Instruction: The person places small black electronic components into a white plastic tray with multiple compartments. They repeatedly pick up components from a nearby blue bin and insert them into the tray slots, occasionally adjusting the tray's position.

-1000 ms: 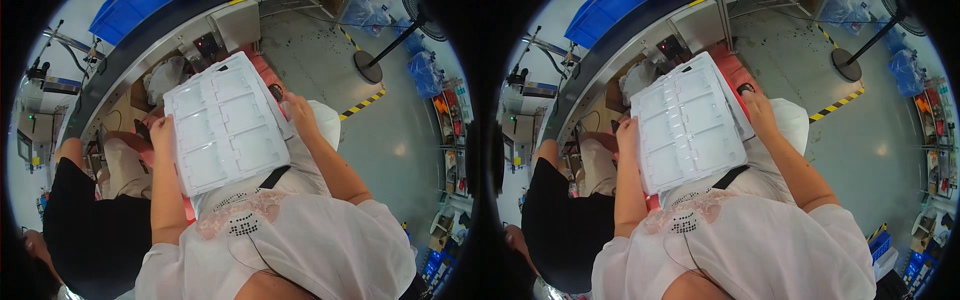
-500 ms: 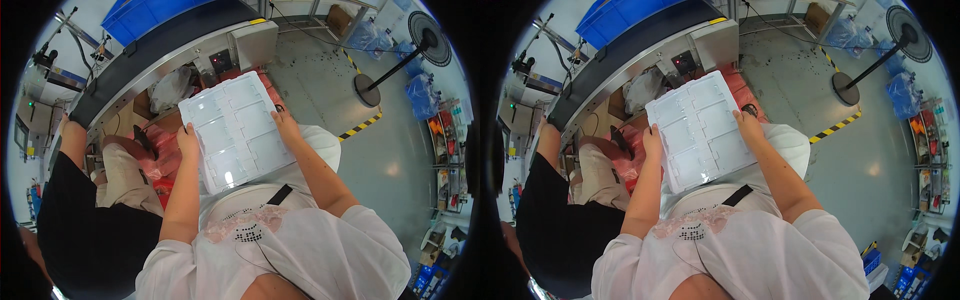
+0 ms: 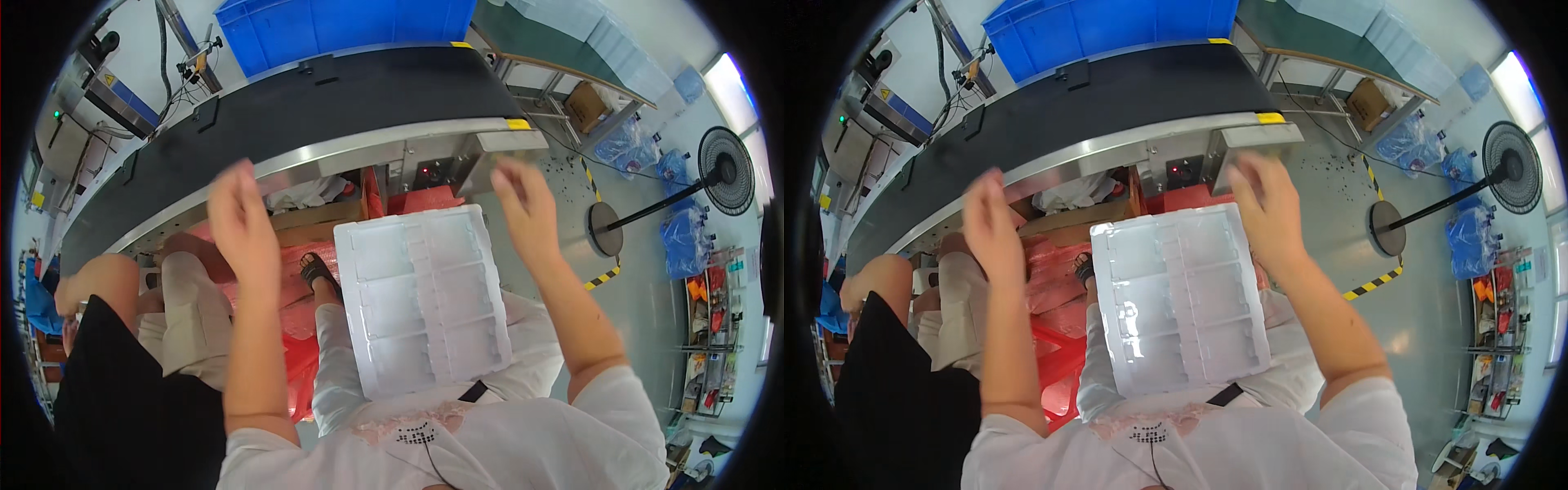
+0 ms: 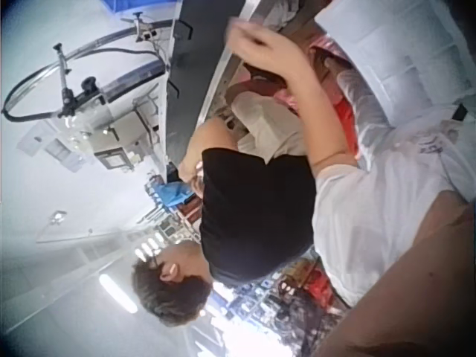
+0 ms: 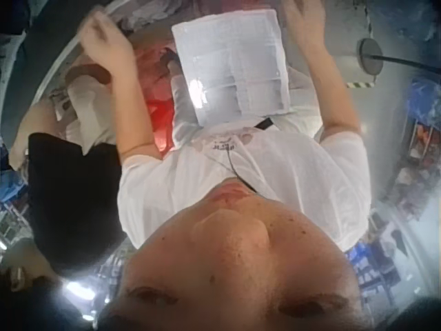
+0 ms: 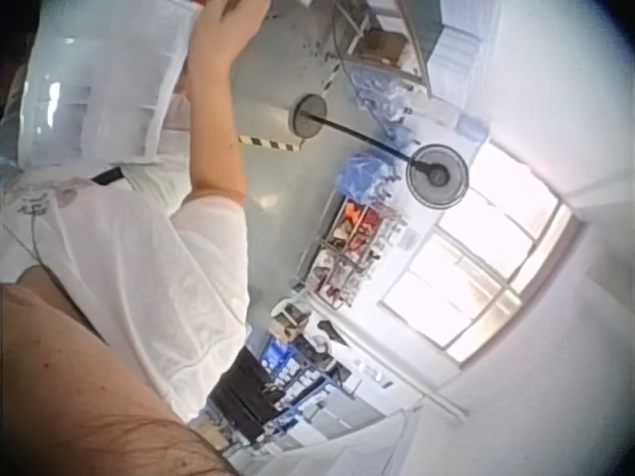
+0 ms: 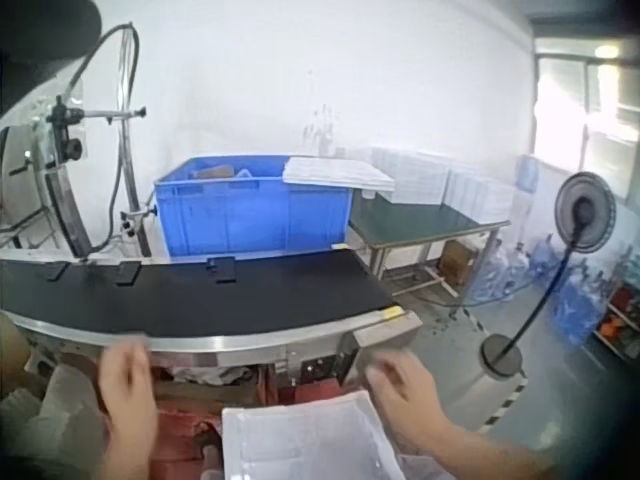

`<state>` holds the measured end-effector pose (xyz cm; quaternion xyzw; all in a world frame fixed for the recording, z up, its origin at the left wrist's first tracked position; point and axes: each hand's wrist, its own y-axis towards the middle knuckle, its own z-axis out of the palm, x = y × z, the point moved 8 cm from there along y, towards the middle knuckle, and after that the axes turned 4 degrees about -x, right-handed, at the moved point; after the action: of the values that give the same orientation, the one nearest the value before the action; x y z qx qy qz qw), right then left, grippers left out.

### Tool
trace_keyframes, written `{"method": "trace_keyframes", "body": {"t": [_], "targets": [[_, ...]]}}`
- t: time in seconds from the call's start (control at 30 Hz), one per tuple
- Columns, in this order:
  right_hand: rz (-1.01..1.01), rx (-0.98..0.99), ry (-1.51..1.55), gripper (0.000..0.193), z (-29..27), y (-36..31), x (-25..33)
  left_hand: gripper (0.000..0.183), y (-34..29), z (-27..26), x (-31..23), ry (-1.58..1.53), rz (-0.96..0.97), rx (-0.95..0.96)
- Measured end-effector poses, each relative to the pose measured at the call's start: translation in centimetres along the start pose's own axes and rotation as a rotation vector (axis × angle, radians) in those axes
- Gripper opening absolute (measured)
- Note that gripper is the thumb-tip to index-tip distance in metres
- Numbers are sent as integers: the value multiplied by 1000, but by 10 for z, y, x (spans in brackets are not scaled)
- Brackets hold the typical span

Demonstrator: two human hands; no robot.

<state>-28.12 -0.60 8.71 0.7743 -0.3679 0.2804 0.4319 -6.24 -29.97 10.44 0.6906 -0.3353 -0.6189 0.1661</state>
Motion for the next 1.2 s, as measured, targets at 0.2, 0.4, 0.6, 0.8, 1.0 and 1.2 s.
{"method": "trace_keyframes", "body": {"t": [0.2,0.4,0.6,0.8,1.0,1.2], "targets": [[-522,-60,-214,36,139,127,93,66,141,38,77,1017,84,-70],[-233,116,-841,43,210,180,55,57,144,89,97,1183,-9,279],[-219,-4,-352,40,162,173,36,42,130,84,81,866,41,201],[-114,76,339,32,48,94,67,29,58,45,-5,-81,-53,220],[205,707,133,26,61,3,-13,17,-64,74,2,-230,-334,698],[-124,636,-244,27,92,-42,-94,20,-120,101,57,138,-106,704]]}}
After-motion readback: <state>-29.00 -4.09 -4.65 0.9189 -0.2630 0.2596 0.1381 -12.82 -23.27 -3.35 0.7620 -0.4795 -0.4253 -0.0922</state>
